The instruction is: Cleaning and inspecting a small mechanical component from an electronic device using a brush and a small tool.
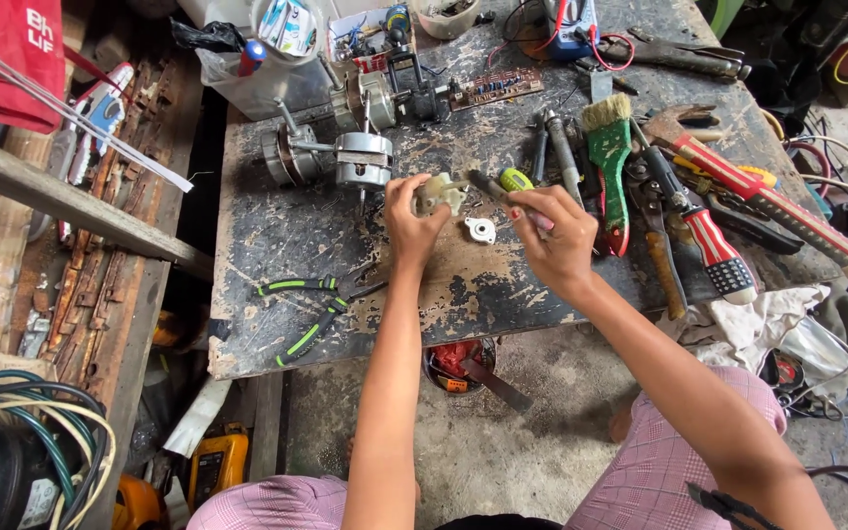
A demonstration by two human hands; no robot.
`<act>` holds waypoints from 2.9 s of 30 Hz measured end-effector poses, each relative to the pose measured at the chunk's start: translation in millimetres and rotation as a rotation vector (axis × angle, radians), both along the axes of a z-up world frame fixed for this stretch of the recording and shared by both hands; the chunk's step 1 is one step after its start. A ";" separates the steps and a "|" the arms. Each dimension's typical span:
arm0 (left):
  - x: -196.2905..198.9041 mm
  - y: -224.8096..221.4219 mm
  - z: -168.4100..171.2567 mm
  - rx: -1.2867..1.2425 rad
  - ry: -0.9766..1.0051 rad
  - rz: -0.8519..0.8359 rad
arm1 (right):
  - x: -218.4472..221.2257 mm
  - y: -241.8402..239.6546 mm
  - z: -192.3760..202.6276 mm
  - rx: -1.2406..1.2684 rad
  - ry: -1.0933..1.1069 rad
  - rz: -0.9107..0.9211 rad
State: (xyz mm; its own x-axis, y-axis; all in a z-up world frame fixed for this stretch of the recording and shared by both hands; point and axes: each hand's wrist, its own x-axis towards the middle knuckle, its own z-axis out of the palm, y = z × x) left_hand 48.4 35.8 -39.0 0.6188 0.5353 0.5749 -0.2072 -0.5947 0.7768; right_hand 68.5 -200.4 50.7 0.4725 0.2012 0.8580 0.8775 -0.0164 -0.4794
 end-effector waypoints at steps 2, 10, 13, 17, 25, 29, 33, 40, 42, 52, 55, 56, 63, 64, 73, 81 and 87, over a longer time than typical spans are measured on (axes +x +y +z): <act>-2.5 1.6 -1.7 -0.069 -0.022 0.019 | 0.2 0.1 5.6 0.079 0.088 0.063; -15.8 -12.9 24.0 -0.144 0.026 -0.032 | -10.1 -3.4 19.9 0.243 0.312 0.232; -16.9 -12.7 24.1 -0.216 0.020 -0.076 | -4.5 2.7 15.3 0.256 0.421 0.254; -22.3 -13.1 31.9 -0.291 -0.007 -0.161 | -12.6 0.7 13.7 0.105 0.441 0.222; -27.8 -15.9 39.7 -0.275 0.001 -0.223 | -12.7 0.2 12.0 0.054 0.395 0.223; -34.2 -22.3 53.2 -0.252 0.023 -0.211 | -13.4 -1.7 12.6 0.042 0.326 0.154; -32.6 -21.0 49.9 -0.269 0.034 -0.206 | -8.6 -3.5 8.4 0.077 0.291 0.094; -30.2 -18.9 47.1 -0.231 0.028 -0.175 | -5.0 -2.5 4.4 0.031 0.282 0.102; -33.7 -20.2 49.2 -0.240 0.036 -0.169 | -8.4 -2.7 5.3 0.023 0.270 0.099; -34.3 -22.0 54.3 -0.287 0.048 -0.146 | -12.8 -2.8 17.8 0.074 0.494 0.136; -33.6 -22.3 52.3 -0.305 0.048 -0.136 | -9.2 -6.9 19.9 0.181 0.590 0.173; -32.3 -20.7 50.2 -0.311 0.047 -0.130 | -7.3 -8.1 21.6 0.260 0.643 0.199; -30.2 -21.5 48.3 -0.278 0.052 -0.135 | -7.7 -10.5 29.4 0.094 0.508 0.067; -29.9 -21.9 48.3 -0.275 0.056 -0.130 | -7.6 -8.4 29.6 0.137 0.492 0.101; -14.4 -8.4 19.9 -0.156 0.032 -0.065 | 2.9 -0.7 -2.9 0.041 0.077 0.013; -12.0 -4.9 12.3 -0.140 0.041 0.000 | 10.2 2.6 -14.2 0.009 -0.103 -0.068; -12.0 -6.2 14.4 -0.167 0.051 0.049 | 5.8 6.7 -18.4 -0.033 -0.058 0.004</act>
